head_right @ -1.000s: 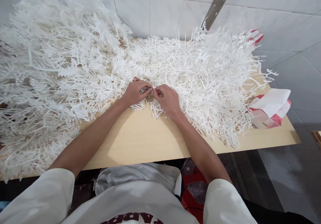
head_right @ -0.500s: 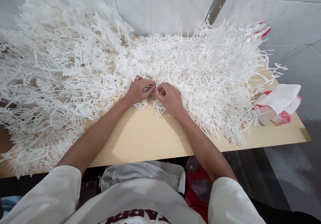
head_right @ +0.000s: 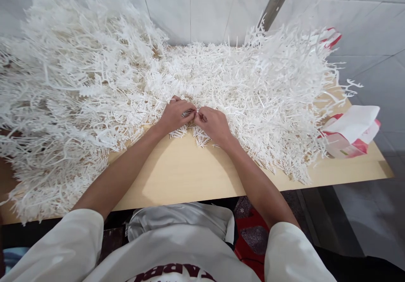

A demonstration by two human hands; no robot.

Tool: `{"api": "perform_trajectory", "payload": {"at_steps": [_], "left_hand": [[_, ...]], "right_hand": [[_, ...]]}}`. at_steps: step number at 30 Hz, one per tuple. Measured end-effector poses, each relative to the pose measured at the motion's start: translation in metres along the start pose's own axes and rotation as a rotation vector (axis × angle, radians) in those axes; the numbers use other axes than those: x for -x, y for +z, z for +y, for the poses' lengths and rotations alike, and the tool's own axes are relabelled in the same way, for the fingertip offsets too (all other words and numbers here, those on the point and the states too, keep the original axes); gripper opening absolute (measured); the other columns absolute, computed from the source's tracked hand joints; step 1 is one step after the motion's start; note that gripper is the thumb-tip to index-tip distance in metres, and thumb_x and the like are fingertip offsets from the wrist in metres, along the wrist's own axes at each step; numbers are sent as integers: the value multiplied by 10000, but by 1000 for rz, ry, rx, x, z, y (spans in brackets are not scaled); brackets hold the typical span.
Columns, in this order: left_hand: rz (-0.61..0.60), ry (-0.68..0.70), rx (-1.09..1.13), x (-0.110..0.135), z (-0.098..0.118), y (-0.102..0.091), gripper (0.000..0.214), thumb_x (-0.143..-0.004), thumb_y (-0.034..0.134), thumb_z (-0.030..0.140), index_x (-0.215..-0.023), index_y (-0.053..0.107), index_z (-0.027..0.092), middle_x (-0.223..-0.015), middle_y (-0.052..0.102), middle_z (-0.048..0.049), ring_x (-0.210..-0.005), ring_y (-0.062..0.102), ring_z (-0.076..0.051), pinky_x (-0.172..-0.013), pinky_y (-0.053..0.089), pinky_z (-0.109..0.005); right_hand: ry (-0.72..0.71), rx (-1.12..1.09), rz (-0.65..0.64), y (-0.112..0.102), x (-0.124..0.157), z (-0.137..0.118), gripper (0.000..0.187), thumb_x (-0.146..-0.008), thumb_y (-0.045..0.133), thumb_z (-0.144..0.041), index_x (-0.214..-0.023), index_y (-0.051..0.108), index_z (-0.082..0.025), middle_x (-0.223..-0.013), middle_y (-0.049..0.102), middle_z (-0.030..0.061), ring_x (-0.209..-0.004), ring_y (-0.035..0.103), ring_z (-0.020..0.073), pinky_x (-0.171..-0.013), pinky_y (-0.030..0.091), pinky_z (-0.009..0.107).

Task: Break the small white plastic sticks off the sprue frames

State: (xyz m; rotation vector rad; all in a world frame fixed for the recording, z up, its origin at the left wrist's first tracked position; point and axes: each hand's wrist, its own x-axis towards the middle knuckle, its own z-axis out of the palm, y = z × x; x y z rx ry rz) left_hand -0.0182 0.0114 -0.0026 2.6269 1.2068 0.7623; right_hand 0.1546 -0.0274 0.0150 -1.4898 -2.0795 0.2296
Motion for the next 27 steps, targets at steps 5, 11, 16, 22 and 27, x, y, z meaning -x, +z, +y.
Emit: {"api": "perform_trajectory", "payload": {"at_steps": [5, 11, 16, 22, 27], "left_hand": [[27, -28, 15, -2, 0, -5, 217, -944, 396, 298, -825, 554, 209, -760, 642, -15, -703, 552, -167, -857, 393, -355], [64, -84, 85, -2, -3, -9, 247, -978, 354, 318, -892, 553, 202, -830, 687, -14, -738, 598, -156, -904, 372, -340], [58, -43, 124, -1, -2, -6, 301, -992, 366, 381, -1022, 609, 206, -997, 734, -19, -871, 653, -160, -931, 354, -328], [49, -22, 140, -2, -4, -6, 324, -1005, 341, 353, -1067, 628, 217, -1014, 746, -15, -908, 678, -153, -929, 344, -325], [59, -11, 115, -1, -3, -2, 313, -996, 359, 360, -1034, 632, 210, -1002, 742, -18, -926, 673, -161, -955, 343, -330]], "right_hand": [[-156, -72, -81, -5, 5, -3, 215, -773, 491, -193, -585, 388, -212, -552, 444, -40, -519, 351, 90, -547, 278, 264], [-342, -85, -31, -4, 16, -19, 298, -878, 453, -256, -588, 403, -211, -532, 437, -37, -496, 355, 87, -536, 302, 265], [-23, -73, 349, -8, 7, -4, 429, -908, 515, -367, -560, 313, -217, -519, 340, -46, -490, 293, 87, -532, 277, 284], [-19, -57, 163, -6, 1, 8, 254, -927, 531, -457, -865, 607, -223, -739, 576, 0, -694, 520, 139, -691, 406, 297], [-227, 79, 75, 2, -1, 13, 245, -976, 421, -295, -777, 542, -221, -758, 566, 30, -772, 486, 180, -787, 402, 340]]}}
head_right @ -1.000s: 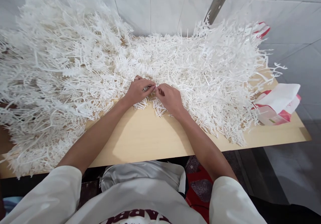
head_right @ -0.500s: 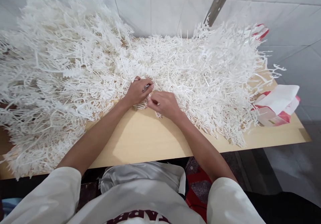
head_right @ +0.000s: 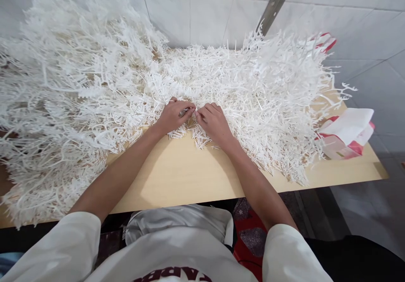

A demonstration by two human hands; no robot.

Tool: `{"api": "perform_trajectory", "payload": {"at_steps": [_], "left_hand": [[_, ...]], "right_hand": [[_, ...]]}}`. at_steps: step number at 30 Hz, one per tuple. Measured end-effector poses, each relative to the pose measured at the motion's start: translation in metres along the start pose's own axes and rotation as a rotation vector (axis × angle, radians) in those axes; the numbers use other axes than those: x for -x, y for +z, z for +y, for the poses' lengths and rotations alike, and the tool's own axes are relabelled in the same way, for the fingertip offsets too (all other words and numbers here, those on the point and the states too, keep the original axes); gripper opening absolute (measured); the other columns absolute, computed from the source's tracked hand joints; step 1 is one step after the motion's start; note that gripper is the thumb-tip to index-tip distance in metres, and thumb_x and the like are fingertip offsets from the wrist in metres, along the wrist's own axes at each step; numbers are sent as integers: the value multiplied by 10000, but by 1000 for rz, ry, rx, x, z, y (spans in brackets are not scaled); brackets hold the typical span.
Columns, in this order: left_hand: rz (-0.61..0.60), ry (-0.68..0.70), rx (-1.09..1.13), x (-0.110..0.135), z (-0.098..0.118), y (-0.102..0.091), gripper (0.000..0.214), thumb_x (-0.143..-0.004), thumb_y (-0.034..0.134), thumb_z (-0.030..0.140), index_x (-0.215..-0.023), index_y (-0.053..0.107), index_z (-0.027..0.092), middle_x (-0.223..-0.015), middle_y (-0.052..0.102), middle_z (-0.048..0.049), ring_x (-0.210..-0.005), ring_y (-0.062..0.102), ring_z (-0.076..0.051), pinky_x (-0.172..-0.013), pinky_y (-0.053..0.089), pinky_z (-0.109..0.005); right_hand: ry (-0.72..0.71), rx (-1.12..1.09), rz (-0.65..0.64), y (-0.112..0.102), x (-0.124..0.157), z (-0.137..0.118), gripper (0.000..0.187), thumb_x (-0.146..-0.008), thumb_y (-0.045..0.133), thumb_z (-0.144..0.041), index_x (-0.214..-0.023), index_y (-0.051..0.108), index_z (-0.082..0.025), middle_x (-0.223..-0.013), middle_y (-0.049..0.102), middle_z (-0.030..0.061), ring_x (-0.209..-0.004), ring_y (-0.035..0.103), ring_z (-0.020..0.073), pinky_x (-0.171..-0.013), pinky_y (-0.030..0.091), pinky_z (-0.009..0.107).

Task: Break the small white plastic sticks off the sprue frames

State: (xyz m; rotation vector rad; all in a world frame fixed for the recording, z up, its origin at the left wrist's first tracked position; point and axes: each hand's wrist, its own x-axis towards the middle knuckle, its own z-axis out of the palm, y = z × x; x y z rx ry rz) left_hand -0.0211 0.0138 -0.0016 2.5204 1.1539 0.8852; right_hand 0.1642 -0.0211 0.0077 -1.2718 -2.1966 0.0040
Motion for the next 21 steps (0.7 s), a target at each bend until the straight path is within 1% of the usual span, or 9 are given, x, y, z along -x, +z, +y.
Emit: {"api": "perform_trajectory", "payload": {"at_steps": [3, 5, 8, 10, 12, 14, 18, 20, 21], "left_hand": [[-26, 33, -40, 0, -1, 3, 264, -969, 397, 331, -990, 629, 207, -950, 738, -18, -899, 664, -165, -963, 346, -336], [-37, 13, -68, -1, -2, 4, 239, -955, 403, 309, -941, 614, 200, -904, 730, -20, -845, 649, -166, -946, 358, -341], [-6, -99, -69, -2, -3, 2, 217, -953, 388, 283, -888, 575, 196, -819, 705, -7, -714, 601, -146, -902, 379, -334], [12, -139, -50, -3, -2, 0, 220, -967, 365, 289, -907, 558, 200, -788, 687, 6, -660, 570, -134, -895, 382, -331], [-4, -134, -16, -3, 1, -4, 248, -993, 325, 321, -961, 543, 208, -787, 683, 13, -663, 570, -137, -908, 378, -335], [-34, -132, 36, -2, 4, -6, 284, -1015, 273, 355, -1007, 521, 216, -792, 688, 19, -694, 590, -144, -926, 372, -338], [-37, -136, 119, 0, 3, -8, 332, -1031, 199, 408, -1026, 476, 225, -836, 702, 11, -744, 615, -149, -942, 375, -340], [-28, -135, 131, 0, 1, -7, 344, -1030, 186, 430, -1024, 464, 227, -868, 700, -2, -743, 605, -152, -922, 389, -340], [-31, -133, 131, 1, 1, -7, 347, -1028, 185, 439, -1023, 461, 228, -872, 695, -7, -742, 598, -155, -907, 397, -340]], "right_hand": [[-39, 23, 43, 3, 0, 0, 269, -896, 476, -176, -645, 399, -231, -644, 473, 6, -696, 421, 171, -706, 373, 324], [-95, -5, 34, 4, 1, -7, 288, -833, 501, -120, -618, 347, -232, -603, 436, -11, -661, 394, 156, -667, 350, 313], [-315, -81, -42, 4, 4, -31, 250, -794, 526, -109, -622, 384, -222, -596, 451, -26, -649, 396, 136, -663, 343, 306], [-430, -64, -14, 3, 6, -46, 263, -829, 506, -122, -615, 387, -219, -604, 454, -22, -644, 382, 129, -666, 350, 304], [-457, -57, 62, 1, 7, -53, 290, -851, 505, -135, -607, 374, -221, -591, 440, -22, -636, 376, 129, -648, 350, 300], [-371, -51, 153, -2, 6, -48, 328, -866, 513, -149, -596, 339, -222, -568, 410, -26, -617, 368, 127, -625, 340, 299], [-18, -91, 372, -6, 2, -22, 391, -905, 529, -228, -594, 292, -224, -558, 359, -37, -587, 358, 122, -626, 344, 306], [132, -141, 395, -8, 0, -12, 309, -916, 542, -303, -648, 409, -227, -618, 439, -26, -626, 427, 132, -654, 386, 310], [177, -164, 360, -9, -1, -9, 229, -921, 543, -344, -729, 497, -228, -677, 504, -13, -668, 479, 141, -682, 413, 316]]}}
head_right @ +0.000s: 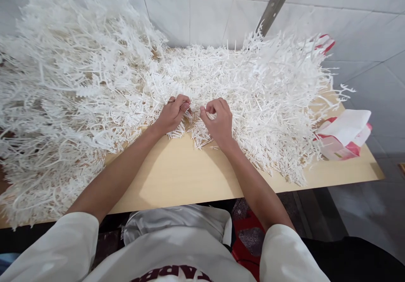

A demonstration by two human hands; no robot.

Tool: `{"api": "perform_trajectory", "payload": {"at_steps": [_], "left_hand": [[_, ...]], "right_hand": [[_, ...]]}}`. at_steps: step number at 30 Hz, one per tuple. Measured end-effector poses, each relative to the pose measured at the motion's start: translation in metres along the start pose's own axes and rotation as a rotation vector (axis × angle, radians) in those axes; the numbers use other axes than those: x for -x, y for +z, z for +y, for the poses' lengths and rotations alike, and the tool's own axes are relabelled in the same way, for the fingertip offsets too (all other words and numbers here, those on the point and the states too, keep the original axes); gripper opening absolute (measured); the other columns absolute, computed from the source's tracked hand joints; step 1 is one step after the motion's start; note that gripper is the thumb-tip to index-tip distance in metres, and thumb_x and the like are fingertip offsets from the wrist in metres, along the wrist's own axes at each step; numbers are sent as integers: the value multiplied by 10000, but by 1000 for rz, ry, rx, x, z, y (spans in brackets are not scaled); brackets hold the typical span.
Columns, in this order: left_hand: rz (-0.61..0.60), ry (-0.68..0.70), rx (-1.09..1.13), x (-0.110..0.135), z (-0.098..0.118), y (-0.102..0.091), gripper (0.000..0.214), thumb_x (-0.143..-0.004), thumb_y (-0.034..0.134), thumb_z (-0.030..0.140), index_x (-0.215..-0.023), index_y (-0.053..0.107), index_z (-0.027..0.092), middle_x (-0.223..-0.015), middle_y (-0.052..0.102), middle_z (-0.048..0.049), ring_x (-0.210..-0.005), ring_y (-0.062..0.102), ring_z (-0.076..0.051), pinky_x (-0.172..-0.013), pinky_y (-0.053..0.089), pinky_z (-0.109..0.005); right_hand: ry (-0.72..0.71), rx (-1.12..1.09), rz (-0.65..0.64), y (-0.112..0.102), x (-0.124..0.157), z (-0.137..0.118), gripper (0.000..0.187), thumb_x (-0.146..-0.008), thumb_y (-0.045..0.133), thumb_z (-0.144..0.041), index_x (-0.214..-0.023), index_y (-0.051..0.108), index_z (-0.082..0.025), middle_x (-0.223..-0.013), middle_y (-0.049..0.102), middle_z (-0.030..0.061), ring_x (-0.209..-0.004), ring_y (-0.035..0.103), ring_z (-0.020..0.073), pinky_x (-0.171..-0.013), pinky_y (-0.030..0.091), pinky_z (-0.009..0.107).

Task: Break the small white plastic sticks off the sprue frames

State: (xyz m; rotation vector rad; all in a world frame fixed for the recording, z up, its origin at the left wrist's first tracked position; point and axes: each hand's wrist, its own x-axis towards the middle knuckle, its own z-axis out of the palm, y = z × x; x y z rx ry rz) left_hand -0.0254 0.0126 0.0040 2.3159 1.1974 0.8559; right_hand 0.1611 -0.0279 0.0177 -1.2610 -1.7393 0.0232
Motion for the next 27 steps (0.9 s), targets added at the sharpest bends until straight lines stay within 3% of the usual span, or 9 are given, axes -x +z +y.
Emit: {"api": "perform_trajectory", "payload": {"at_steps": [1, 4, 6, 8, 12, 15, 17, 22, 27], "left_hand": [[-5, 4, -3, 0, -1, 0, 348, -1026, 186, 444, -1021, 459, 229, -869, 687, -11, -742, 592, -158, -894, 403, -340], [-26, 37, -15, 0, -2, 1, 347, -1026, 180, 434, -1026, 461, 231, -853, 669, -13, -757, 586, -164, -891, 408, -344], [-43, 77, -25, 0, -2, 1, 342, -1029, 172, 405, -1041, 466, 230, -877, 669, -14, -769, 588, -162, -920, 398, -351], [-56, 104, -47, 0, -2, 1, 330, -1029, 176, 371, -1055, 472, 226, -918, 675, -19, -770, 587, -158, -943, 384, -359], [-58, 92, -87, -1, -2, 2, 273, -1005, 227, 248, -1100, 482, 220, -975, 691, -28, -812, 607, -159, -959, 363, -359], [-81, 79, -111, -1, -2, 3, 316, -925, 266, 114, -1124, 491, 214, -996, 698, -39, -859, 616, -171, -950, 363, -361], [-81, 88, -136, -1, -3, 4, 332, -885, 279, 87, -1093, 507, 211, -995, 695, -45, -852, 607, -182, -930, 370, -365], [-63, 38, -122, -4, -7, 5, 259, -958, 267, 209, -990, 523, 224, -890, 673, -31, -733, 552, -184, -860, 389, -363], [10, -46, -41, -4, -6, 2, 400, -1017, 189, 446, -1002, 527, 233, -734, 587, -7, -665, 511, -171, -862, 401, -349]], "right_hand": [[27, -7, -54, 0, -1, 2, 172, -926, 536, -380, -845, 566, -231, -755, 566, 3, -727, 528, 154, -722, 437, 328], [2, 28, -242, 2, -1, 4, 275, -963, 464, -422, -1132, 605, -258, -1023, 668, 47, -962, 598, 200, -885, 449, 388], [-50, 76, -316, 4, 1, 5, 297, -979, 427, -408, -1153, 615, -257, -1121, 677, 59, -1054, 589, 221, -924, 434, 411], [-90, 113, -345, 7, 3, 7, 275, -979, 434, -390, -1074, 647, -245, -1081, 697, 57, -1027, 601, 222, -895, 437, 401], [-131, 132, -260, 9, 4, 9, 215, -957, 497, -357, -874, 650, -230, -880, 701, 33, -869, 622, 185, -827, 439, 354], [-136, 74, -168, 8, 4, 8, 202, -968, 480, -340, -866, 610, -225, -871, 681, 30, -842, 616, 167, -813, 442, 340], [-167, -13, -192, 7, 5, 5, 172, -972, 474, -330, -894, 587, -227, -895, 666, 33, -879, 611, 168, -826, 450, 343], [-310, -216, -284, 0, 13, -15, 126, -978, 444, -282, -937, 558, -246, -910, 651, 44, -889, 598, 178, -801, 468, 374], [-394, -231, -137, -5, 19, -36, 65, -923, 547, -296, -879, 576, -258, -758, 654, 18, -686, 591, 163, -648, 463, 353]]}}
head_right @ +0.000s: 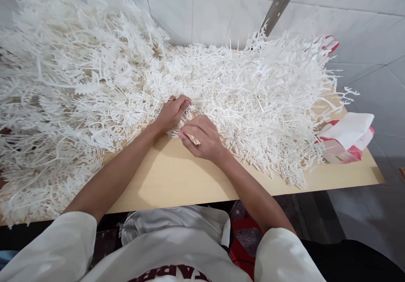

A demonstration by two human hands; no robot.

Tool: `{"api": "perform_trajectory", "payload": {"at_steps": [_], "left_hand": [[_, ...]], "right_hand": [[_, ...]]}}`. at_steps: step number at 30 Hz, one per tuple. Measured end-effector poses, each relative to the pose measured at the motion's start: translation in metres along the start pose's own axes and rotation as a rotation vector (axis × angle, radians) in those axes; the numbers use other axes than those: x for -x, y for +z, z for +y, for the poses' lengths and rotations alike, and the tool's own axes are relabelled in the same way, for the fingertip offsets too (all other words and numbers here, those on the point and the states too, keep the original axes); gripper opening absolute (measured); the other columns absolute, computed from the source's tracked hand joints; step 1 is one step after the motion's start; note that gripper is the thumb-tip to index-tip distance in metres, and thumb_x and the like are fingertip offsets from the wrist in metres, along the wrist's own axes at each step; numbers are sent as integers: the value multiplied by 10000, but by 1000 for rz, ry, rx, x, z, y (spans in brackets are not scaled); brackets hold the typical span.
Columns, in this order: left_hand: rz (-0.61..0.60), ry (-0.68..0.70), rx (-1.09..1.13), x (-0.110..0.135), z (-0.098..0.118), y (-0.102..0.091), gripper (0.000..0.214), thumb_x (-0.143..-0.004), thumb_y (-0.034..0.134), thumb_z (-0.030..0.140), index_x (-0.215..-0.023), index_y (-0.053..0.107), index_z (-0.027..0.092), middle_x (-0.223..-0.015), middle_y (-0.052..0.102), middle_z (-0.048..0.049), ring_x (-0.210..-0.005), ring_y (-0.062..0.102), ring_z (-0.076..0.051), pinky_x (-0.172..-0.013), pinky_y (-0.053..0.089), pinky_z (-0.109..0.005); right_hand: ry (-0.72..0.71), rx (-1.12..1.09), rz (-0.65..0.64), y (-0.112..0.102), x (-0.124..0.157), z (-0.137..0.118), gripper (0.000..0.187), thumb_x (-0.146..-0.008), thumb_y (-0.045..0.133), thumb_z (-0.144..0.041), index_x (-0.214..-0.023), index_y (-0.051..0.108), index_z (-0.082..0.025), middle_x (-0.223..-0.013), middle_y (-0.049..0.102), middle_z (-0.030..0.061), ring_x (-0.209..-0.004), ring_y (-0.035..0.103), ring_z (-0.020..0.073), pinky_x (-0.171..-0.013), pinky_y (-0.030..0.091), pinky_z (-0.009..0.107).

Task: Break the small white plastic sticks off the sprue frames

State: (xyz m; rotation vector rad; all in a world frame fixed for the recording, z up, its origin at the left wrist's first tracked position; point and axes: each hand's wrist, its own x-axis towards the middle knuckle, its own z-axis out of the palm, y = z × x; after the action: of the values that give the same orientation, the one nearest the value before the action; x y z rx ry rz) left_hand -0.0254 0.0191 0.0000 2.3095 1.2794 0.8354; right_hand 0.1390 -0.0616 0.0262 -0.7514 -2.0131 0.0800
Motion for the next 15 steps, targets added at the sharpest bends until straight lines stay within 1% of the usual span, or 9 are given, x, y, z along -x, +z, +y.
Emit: {"api": "perform_trajectory", "payload": {"at_steps": [1, 3, 5, 6, 7, 9, 11, 13, 15], "left_hand": [[-2, 10, 9, 1, 1, -1, 427, -1017, 170, 467, -1005, 526, 232, -716, 573, -3, -658, 511, -168, -873, 401, -350], [8, 20, 18, 2, 2, -1, 474, -1009, 140, 508, -1008, 526, 231, -708, 564, -5, -678, 527, -175, -887, 400, -354], [16, 31, 25, 4, 3, -1, 510, -1000, 119, 540, -1009, 525, 231, -723, 570, -13, -718, 549, -185, -890, 401, -357], [15, 38, 29, 4, 3, -1, 521, -997, 112, 548, -1010, 524, 230, -736, 576, -18, -735, 557, -188, -890, 402, -358], [12, 42, 30, 5, 3, -1, 528, -994, 109, 554, -1010, 523, 228, -746, 580, -22, -745, 560, -190, -886, 404, -357], [-1, 43, 28, 5, 3, 0, 533, -993, 106, 560, -1015, 520, 225, -761, 584, -26, -751, 561, -192, -871, 410, -353], [-11, 48, 20, 5, 3, -1, 535, -992, 103, 560, -1021, 517, 223, -789, 598, -31, -766, 561, -193, -861, 414, -351], [-19, 64, 12, 5, 4, -1, 537, -991, 100, 562, -1014, 513, 220, -832, 618, -39, -794, 562, -195, -865, 414, -352], [-27, 88, 16, 5, 5, -3, 534, -987, 116, 576, -994, 509, 216, -860, 632, -46, -813, 562, -195, -877, 411, -353]], "right_hand": [[47, 50, 53, 1, 0, 1, 88, -912, 573, -312, -844, 575, -256, -717, 646, 9, -642, 578, 155, -627, 455, 345], [236, 134, 159, 2, -1, 7, 159, -901, 600, -368, -800, 569, -249, -660, 625, -7, -599, 559, 142, -620, 449, 331], [442, 146, 229, 3, -1, 18, 185, -889, 610, -427, -865, 575, -246, -658, 616, -25, -600, 559, 131, -634, 457, 312], [511, 128, 237, 2, -1, 23, 208, -883, 614, -446, -929, 578, -246, -684, 622, -29, -613, 565, 127, -639, 463, 301], [551, 110, 224, 2, -1, 27, 240, -880, 614, -458, -986, 578, -246, -726, 630, -27, -633, 572, 124, -643, 468, 292], [548, 99, 130, 2, -1, 33, 268, -887, 600, -470, -1031, 600, -244, -839, 650, -5, -689, 590, 122, -672, 481, 285], [500, 124, 8, 3, -1, 36, 275, -898, 581, -474, -1035, 642, -244, -941, 665, 20, -728, 605, 126, -732, 494, 297], [446, 148, -74, 5, 0, 37, 281, -911, 566, -460, -1053, 669, -241, -941, 685, 31, -744, 617, 138, -779, 499, 315], [406, 145, -88, 6, 1, 37, 270, -928, 546, -433, -1037, 694, -235, -886, 706, 32, -751, 627, 148, -774, 504, 321]]}}
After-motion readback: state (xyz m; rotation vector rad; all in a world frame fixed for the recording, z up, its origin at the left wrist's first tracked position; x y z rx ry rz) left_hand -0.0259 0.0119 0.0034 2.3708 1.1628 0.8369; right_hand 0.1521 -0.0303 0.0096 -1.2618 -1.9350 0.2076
